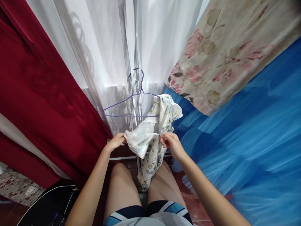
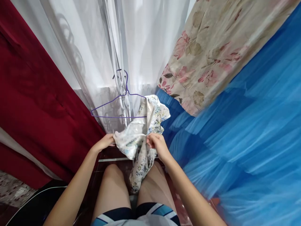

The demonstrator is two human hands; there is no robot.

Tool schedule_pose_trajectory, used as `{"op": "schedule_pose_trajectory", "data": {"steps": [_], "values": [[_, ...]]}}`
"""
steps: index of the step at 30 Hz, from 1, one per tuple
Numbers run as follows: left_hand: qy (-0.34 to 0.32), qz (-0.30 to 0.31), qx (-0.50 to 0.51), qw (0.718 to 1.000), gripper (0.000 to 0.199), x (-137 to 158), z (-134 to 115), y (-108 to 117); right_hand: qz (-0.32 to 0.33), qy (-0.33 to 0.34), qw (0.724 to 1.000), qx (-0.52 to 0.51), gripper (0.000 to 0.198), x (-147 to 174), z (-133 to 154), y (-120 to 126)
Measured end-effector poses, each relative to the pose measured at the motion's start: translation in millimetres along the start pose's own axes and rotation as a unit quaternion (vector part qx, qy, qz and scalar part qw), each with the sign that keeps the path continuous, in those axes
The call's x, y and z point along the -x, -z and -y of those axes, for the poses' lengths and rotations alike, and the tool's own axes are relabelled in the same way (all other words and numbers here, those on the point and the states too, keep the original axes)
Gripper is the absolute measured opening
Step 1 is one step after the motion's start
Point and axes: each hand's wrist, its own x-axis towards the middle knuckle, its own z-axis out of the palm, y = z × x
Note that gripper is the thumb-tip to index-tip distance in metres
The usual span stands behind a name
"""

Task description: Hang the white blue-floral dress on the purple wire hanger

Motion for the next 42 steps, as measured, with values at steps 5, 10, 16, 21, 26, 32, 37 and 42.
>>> {"op": "schedule_pose_trajectory", "data": {"steps": [5,10,16,21,26,32,37,42], "values": [[-0.112,0.113,-0.021,0.987,0.026,17.7,-29.9,-41.3,-0.044,-0.047,0.996,0.067,0.031,3.5,-47.7,39.2],[-0.234,0.129,-0.030,0.963,0.026,33.6,-73.0,-84.9,-0.051,-0.066,0.982,0.168,0.023,6.0,-66.6,59.3],[-0.307,0.112,-0.048,0.944,0.023,56.6,-75.4,-132.7,-0.051,0.068,0.970,0.229,0.040,24.9,-30.2,51.6],[-0.317,0.135,-0.064,0.936,0.022,58.4,-56.7,-159.1,0.214,-0.046,0.975,0.042,0.022,45.4,-5.9,30.2],[-0.210,0.303,-0.014,0.930,0.046,57.4,-33.9,-134.9,0.270,-0.164,0.930,-0.189,0.033,57.5,-10.1,26.2],[-0.103,0.435,-0.034,0.894,0.046,104.4,5.3,-103.8,0.374,-0.197,0.875,-0.234,0.032,58.1,-5.0,35.6],[-0.120,0.361,-0.120,0.917,0.027,139.1,15.1,-101.0,0.463,-0.148,0.873,-0.048,0.027,44.6,36.5,33.1],[-0.130,0.273,-0.269,0.915,0.014,127.9,12.3,-60.0,0.400,-0.105,0.901,0.128,0.023,35.9,95.1,38.1]]}}
